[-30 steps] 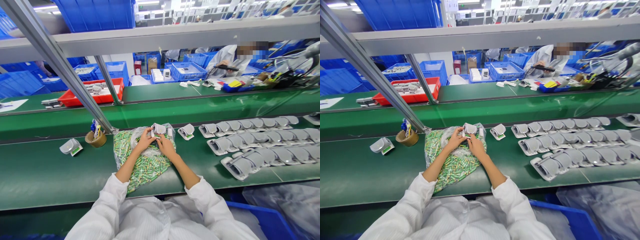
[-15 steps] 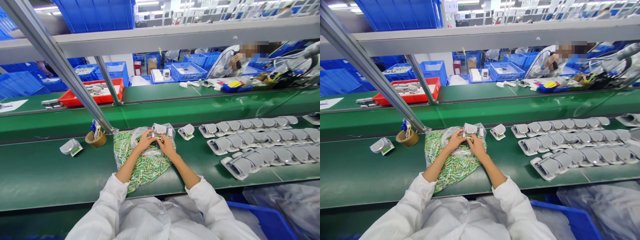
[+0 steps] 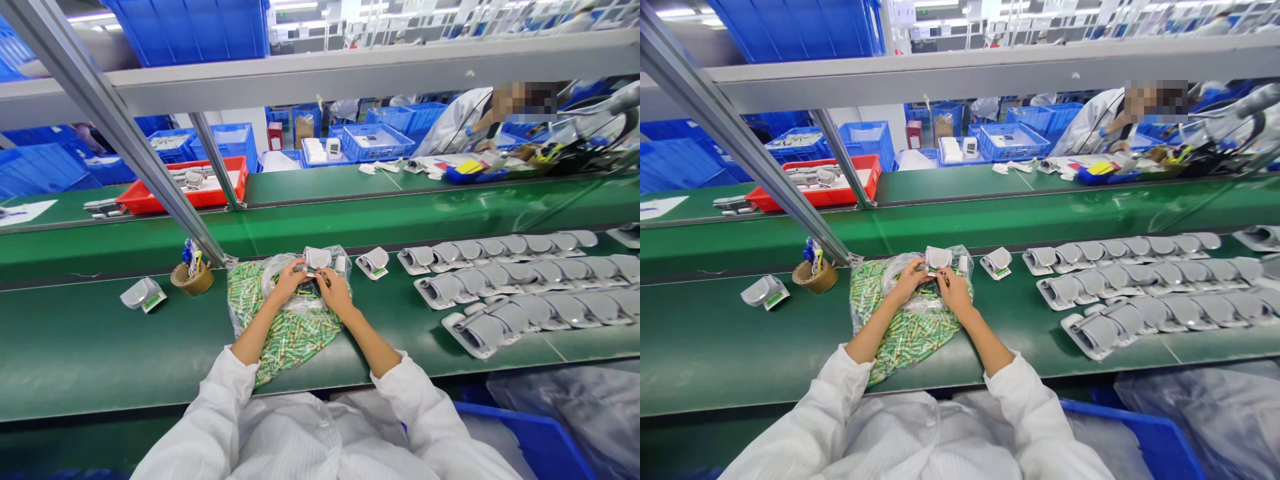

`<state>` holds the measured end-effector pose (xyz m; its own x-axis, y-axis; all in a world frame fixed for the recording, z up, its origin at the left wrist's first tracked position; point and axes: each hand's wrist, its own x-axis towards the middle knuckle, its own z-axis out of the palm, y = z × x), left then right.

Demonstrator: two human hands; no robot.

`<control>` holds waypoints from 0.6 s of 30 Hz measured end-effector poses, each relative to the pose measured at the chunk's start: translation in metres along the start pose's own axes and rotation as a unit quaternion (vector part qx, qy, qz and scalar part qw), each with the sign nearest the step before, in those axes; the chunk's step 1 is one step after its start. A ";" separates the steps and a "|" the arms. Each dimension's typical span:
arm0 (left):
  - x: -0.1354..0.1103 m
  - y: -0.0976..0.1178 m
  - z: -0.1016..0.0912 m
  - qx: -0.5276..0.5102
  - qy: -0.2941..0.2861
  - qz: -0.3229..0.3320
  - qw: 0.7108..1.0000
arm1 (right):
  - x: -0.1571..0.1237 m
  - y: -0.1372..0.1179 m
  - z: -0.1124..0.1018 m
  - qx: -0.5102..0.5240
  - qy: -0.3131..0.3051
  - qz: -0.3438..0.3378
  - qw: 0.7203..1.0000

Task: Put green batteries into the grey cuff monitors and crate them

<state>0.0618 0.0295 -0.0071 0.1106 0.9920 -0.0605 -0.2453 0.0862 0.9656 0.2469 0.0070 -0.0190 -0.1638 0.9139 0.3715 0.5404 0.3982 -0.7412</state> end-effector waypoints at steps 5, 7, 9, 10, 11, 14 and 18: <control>0.001 -0.001 0.000 0.008 -0.005 0.003 1.000 | -0.003 -0.004 0.003 -0.104 -0.014 -0.009 0.994; 0.001 -0.001 -0.001 0.021 -0.007 0.012 1.000 | -0.004 -0.006 0.004 -0.151 -0.033 0.018 0.988; 0.001 -0.001 -0.001 0.045 -0.010 0.040 0.998 | -0.003 -0.006 0.005 -0.175 -0.045 0.043 0.983; 0.001 -0.001 -0.001 0.062 -0.011 0.058 0.996 | -0.002 -0.005 0.005 -0.177 -0.048 0.051 0.982; 0.001 -0.002 -0.001 0.079 -0.011 0.076 0.994 | -0.001 -0.003 0.005 -0.173 -0.051 0.055 0.982; 0.001 -0.004 -0.003 0.121 -0.008 0.104 0.987 | 0.001 0.003 0.005 -0.141 -0.055 0.054 0.987; 0.004 -0.009 -0.005 0.125 0.001 0.103 0.987 | 0.004 0.010 0.004 -0.069 -0.031 0.053 0.996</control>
<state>0.0592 0.0334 -0.0173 0.0817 0.9862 0.1438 -0.0171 -0.1429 0.9896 0.2478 0.0146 -0.0273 -0.1485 0.9552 0.2562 0.6656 0.2881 -0.6885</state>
